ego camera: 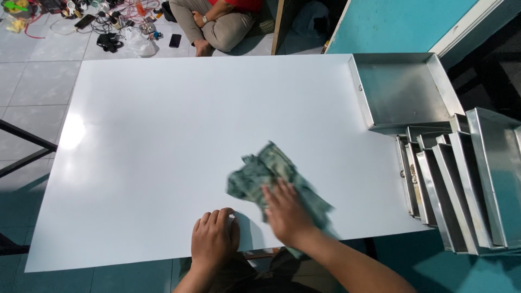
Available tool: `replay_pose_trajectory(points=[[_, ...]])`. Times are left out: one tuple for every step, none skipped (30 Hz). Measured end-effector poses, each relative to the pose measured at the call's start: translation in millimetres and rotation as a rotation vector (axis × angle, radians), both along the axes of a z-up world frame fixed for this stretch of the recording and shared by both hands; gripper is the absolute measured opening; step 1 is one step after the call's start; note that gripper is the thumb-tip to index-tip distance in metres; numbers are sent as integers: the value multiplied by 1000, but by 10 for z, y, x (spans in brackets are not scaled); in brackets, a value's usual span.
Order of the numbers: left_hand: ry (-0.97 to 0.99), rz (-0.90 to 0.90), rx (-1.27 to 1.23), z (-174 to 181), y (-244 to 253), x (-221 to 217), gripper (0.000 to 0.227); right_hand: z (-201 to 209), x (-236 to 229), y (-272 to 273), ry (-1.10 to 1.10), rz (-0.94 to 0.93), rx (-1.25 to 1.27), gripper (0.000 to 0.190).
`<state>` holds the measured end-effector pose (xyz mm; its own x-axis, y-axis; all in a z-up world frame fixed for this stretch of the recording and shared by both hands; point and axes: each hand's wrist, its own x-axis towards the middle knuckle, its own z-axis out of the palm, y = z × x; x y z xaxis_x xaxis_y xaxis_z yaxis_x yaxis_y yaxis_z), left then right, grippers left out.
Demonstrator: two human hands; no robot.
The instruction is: The person wipes a white table surface with a green cloth using their right hand. They move the cloth back and forth across the table repeatedly. A second person sits on the floor in the background.
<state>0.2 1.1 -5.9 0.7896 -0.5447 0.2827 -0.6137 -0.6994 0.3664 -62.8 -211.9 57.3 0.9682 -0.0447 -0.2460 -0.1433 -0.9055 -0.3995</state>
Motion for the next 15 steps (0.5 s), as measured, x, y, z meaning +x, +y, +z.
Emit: replay_pose_trajectory(points=[[5,1,0,1,-5,9,19,-336,-74,-279,5,1,0,59],[-1,-2,9,0,-5,12,19,-673,-150,-554,-272,-46,-41,57],[-6,-5,19,3,-4,15,19,-1006,-229,-830,-548,-93,-80,54],[-4,-4,21,-20,-5,14,19,-1050,-136,-1126,-546,-92,-78,54],[-5,-1,19,-37,-6,8,20,-1089,-49,-1423,-523,-155,-247,57],[-11,3,16,-50,-12,17,20,-1124,54,-1724,-502,-219,-417,62],[-13,3,16,-56,-21,30,20,-1135,252,-1909,-505,-219,-416,62],[-4,-10,26,-61,-23,27,19,-1152,446,-2086,-433,-302,-394,63],[6,-22,35,-65,-24,18,19,-1169,636,-2259,-360,-385,-371,63],[5,-19,37,-52,-19,23,19,-1186,900,-2252,-361,-382,-369,63],[24,-37,30,-37,-14,21,18,-1200,1158,-2243,-382,-423,-392,62],[39,-53,21,-24,-25,27,17,-1206,1428,-2248,-406,-463,-417,62],[35,-50,21,-28,-23,11,17,-1337,1609,-2110,-411,-460,-415,62],[20,-49,21,-24,-21,12,18,-1458,1791,-1974,-580,-383,-444,62],[5,-48,21,-22,-21,16,18,-1579,1977,-1840,-748,-304,-471,62]])
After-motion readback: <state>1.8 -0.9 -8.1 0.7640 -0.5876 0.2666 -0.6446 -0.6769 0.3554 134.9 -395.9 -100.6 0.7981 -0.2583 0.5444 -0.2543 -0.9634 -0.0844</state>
